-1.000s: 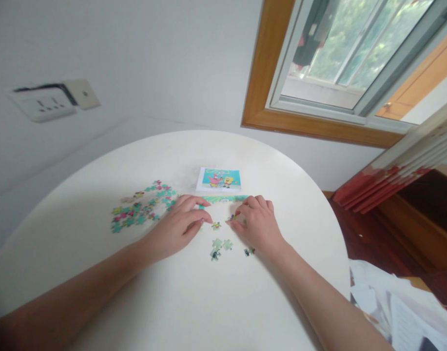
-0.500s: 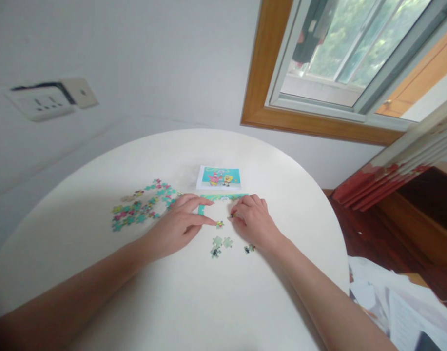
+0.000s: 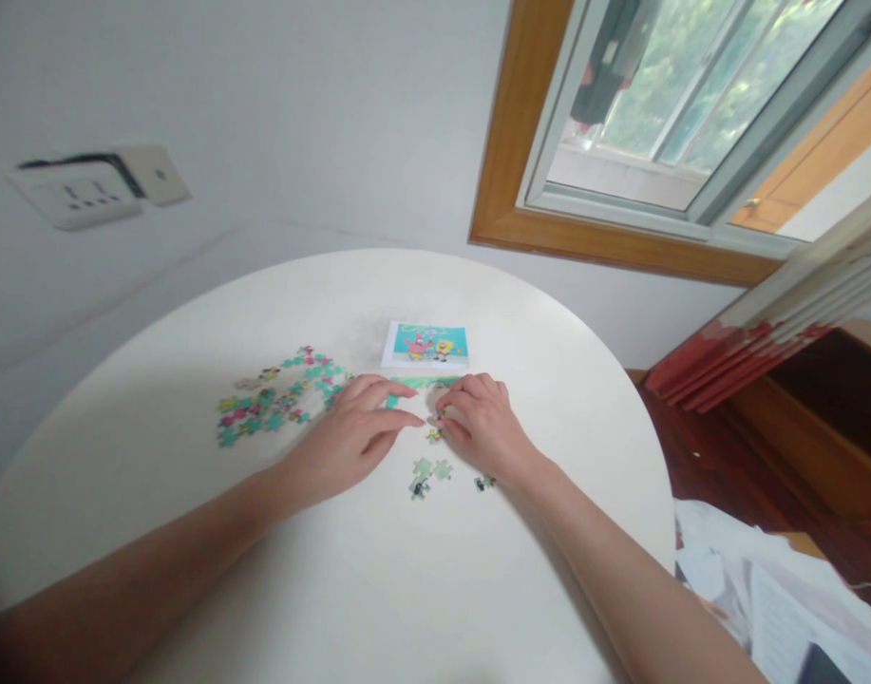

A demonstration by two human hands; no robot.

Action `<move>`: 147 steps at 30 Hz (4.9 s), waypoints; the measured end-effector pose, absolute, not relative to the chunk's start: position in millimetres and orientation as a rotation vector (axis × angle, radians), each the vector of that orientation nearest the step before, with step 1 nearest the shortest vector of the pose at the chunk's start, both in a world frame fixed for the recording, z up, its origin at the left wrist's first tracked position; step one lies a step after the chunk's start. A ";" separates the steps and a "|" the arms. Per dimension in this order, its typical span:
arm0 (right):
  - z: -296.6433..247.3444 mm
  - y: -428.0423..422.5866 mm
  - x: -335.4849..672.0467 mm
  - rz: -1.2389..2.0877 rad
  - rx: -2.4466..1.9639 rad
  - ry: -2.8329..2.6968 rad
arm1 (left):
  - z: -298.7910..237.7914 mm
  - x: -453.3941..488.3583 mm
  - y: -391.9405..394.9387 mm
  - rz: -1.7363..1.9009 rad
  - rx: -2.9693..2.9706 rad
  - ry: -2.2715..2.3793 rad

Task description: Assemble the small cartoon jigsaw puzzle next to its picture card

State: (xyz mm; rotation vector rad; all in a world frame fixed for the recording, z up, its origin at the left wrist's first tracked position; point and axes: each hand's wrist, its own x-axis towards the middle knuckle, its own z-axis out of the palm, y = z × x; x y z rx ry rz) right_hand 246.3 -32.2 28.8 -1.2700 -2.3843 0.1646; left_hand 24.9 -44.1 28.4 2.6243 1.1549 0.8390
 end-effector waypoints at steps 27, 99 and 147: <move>34.2 -39.8 258.1 0.257 -1.212 -2.570 | 23.1 26.7 -45.9 0.746 2.624 1.245; 67.8 -28.5 307.6 0.356 -1.165 -2.298 | 23.2 22.2 -38.7 0.874 2.581 1.221; 53.4 -67.4 246.1 0.528 -0.912 -2.750 | 26.8 20.9 -39.4 0.947 2.548 1.258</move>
